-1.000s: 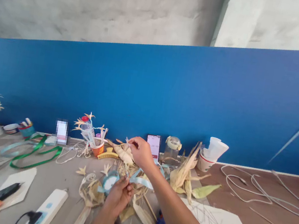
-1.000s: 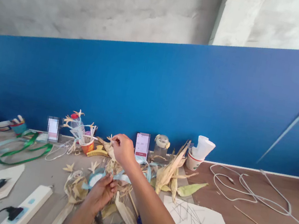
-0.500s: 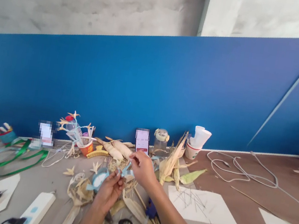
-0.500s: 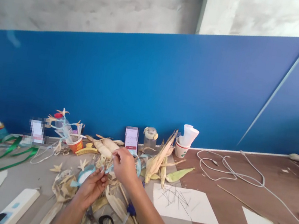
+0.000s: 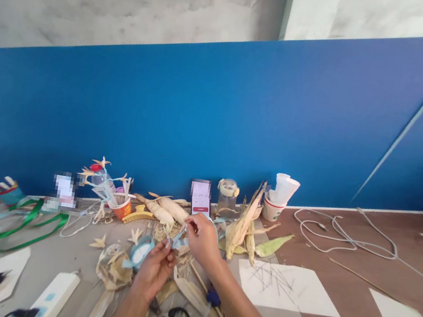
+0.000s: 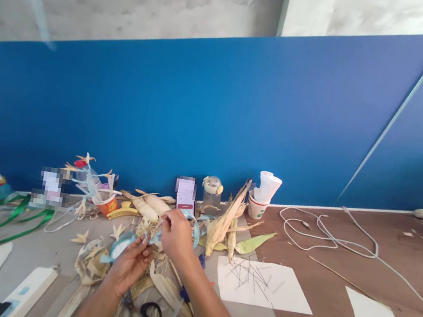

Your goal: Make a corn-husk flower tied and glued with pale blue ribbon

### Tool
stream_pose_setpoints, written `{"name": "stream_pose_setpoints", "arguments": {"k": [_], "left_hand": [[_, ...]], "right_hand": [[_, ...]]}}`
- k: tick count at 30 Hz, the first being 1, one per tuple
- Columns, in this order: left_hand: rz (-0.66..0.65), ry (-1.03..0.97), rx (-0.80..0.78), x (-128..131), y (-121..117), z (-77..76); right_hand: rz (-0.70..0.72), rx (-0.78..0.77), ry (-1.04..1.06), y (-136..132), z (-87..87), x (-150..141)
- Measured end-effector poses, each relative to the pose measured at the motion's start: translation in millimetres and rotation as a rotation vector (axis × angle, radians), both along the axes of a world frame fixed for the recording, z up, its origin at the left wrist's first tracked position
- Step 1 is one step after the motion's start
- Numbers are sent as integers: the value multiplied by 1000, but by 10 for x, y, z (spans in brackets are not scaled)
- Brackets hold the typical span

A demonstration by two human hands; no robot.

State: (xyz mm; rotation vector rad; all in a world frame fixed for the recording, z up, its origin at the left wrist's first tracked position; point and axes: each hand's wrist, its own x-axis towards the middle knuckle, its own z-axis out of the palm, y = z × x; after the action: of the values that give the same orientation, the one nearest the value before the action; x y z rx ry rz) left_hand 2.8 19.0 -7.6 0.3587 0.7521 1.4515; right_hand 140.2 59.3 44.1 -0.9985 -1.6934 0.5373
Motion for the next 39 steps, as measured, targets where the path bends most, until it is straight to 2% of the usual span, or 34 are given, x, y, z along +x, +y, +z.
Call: {"name": "stream_pose_setpoints", "arguments": {"k": [5,9,16,22,25,28,31,35,39], "left_hand": [[-10,-9,-4,-6,1,1],[33,-7,6,-34,17,17],[84,16,18,-84,44,6],[120,0,20,-95,66,-31],[133,-9,13,-95,73,-35],[132,-29,15,-98,75,-36],[130,-40,18,-102,73,-39],[118,-46,26,-95,74,-41],[104,-56,41,-78,73,-40]], "right_hand": [[-9,-38,25,6,-4,53],[68,-101,-12,-33,-13,141],[236,-143,-332,-209,-115,213],[151,-203,-627,-356,-218,122],[132,-260,-680,-379,-232,139],[101,-310,-616,-412,-191,296],[53,-399,-584,-505,-123,583],[31,-564,-734,-705,-38,936],[21,-629,-916,-867,-2,979]]}}
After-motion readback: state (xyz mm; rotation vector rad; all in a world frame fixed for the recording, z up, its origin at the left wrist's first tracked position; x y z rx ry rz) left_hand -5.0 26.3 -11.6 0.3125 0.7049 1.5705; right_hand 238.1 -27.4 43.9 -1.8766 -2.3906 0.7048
